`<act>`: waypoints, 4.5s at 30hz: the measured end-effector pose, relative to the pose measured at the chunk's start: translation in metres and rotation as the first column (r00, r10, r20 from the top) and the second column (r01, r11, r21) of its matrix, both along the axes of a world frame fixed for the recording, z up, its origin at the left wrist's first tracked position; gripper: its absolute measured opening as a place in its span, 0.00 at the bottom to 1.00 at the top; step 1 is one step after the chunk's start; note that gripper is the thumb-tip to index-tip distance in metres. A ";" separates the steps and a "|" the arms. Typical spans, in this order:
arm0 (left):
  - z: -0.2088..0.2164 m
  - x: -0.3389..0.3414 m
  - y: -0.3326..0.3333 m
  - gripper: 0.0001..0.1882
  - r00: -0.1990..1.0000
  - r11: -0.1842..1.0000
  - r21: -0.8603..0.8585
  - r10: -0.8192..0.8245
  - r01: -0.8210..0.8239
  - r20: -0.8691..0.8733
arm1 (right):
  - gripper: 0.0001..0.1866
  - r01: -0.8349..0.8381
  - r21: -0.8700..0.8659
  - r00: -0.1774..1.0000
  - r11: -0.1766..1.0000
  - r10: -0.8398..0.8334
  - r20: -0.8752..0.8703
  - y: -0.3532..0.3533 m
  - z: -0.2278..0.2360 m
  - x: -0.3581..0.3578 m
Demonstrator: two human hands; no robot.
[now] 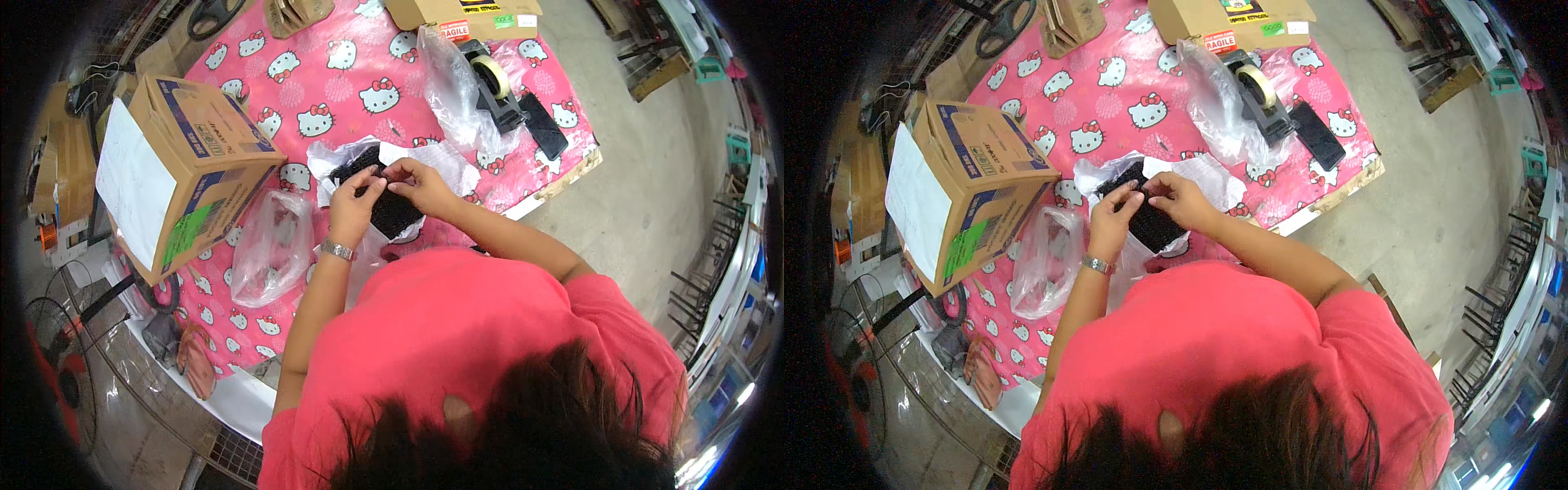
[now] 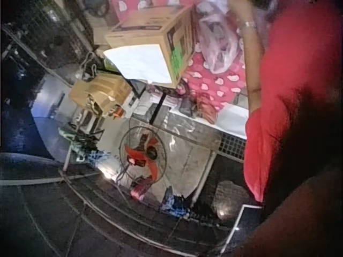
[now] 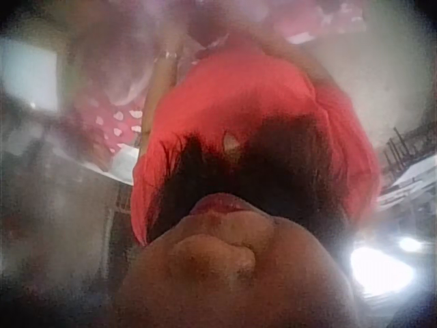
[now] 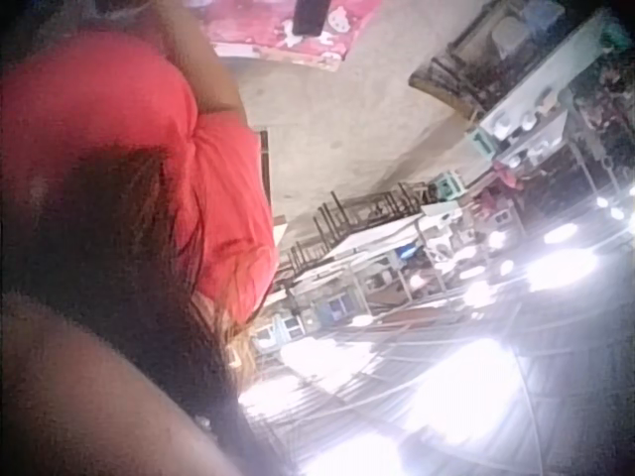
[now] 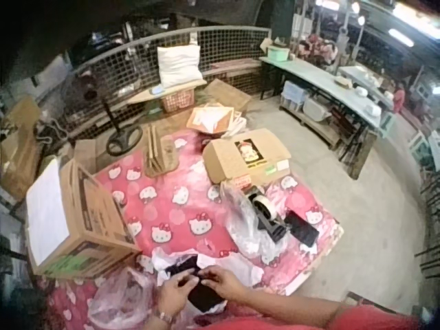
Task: The person places colorful spiral notebooks into a cardboard box, handles bundles of black plastic strips, and arranges various packaging materials on a table.
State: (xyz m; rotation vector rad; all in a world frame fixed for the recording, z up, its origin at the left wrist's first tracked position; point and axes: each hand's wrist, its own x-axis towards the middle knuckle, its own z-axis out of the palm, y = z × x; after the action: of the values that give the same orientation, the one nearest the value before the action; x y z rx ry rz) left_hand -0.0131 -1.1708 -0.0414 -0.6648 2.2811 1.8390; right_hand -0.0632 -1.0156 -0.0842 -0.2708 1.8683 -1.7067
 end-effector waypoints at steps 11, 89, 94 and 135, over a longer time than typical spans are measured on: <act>0.014 0.003 0.012 0.09 0.963 0.986 -0.159 -0.084 0.044 -0.256 | 0.09 -0.085 -0.141 0.988 0.986 0.103 0.119 0.012 0.010 0.001; -0.029 0.031 0.029 0.18 0.996 0.994 -0.056 0.089 -0.090 -0.023 | 0.42 -0.002 0.463 0.955 0.886 0.138 -0.261 0.041 -0.038 -0.056; -0.011 0.025 0.045 0.18 0.999 0.945 -0.324 0.031 -0.035 -0.020 | 0.42 0.093 0.743 0.817 0.663 0.375 -0.438 0.019 -0.001 -0.008; -0.096 0.089 0.046 0.28 0.858 0.895 -0.040 0.439 -0.445 0.268 | 0.29 -0.580 0.814 -0.279 -0.015 0.943 -0.182 -0.065 -0.023 -0.065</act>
State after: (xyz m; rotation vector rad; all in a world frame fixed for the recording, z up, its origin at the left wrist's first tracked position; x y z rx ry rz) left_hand 0.0759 -1.1246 -0.1378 -1.4439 2.0418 1.7947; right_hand -0.1278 -1.0803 -0.1072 -1.9422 1.5364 0.0888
